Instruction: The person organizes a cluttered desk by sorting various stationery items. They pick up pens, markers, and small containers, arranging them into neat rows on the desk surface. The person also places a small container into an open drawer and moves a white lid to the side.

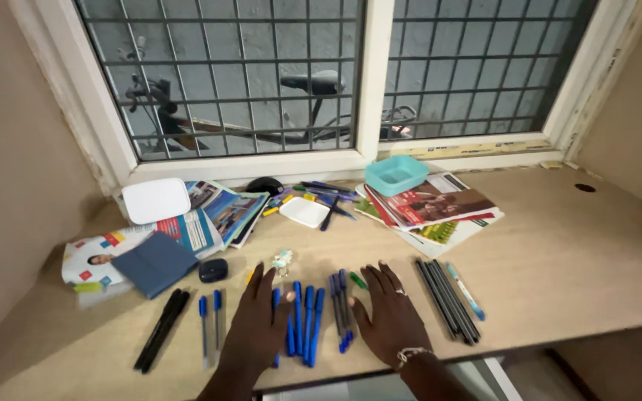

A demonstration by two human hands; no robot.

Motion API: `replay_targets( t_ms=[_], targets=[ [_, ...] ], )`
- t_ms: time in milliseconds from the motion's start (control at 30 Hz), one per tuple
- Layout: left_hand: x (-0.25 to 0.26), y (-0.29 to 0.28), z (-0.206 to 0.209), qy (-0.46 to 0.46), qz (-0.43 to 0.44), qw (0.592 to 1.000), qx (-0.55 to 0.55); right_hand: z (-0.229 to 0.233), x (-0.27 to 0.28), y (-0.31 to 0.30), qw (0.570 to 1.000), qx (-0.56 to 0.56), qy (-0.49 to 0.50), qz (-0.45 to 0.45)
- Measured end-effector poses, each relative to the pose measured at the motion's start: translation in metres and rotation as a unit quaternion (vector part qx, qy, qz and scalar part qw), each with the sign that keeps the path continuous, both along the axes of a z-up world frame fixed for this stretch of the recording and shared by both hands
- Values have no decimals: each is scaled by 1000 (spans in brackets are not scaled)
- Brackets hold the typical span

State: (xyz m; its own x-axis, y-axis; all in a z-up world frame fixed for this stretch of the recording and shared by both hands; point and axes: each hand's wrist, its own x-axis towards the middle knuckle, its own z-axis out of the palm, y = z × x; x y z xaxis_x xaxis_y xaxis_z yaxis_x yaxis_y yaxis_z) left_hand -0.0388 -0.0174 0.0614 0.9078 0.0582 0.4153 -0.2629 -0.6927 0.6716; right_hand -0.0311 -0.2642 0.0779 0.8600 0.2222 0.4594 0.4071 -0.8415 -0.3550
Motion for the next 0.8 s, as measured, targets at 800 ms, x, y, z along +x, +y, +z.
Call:
replay_targets(
  t_ms=[800],
  targets=[
    [243,-54,-26,45,27,935,351,-40,38,-19,998,34,1,57]
  ],
)
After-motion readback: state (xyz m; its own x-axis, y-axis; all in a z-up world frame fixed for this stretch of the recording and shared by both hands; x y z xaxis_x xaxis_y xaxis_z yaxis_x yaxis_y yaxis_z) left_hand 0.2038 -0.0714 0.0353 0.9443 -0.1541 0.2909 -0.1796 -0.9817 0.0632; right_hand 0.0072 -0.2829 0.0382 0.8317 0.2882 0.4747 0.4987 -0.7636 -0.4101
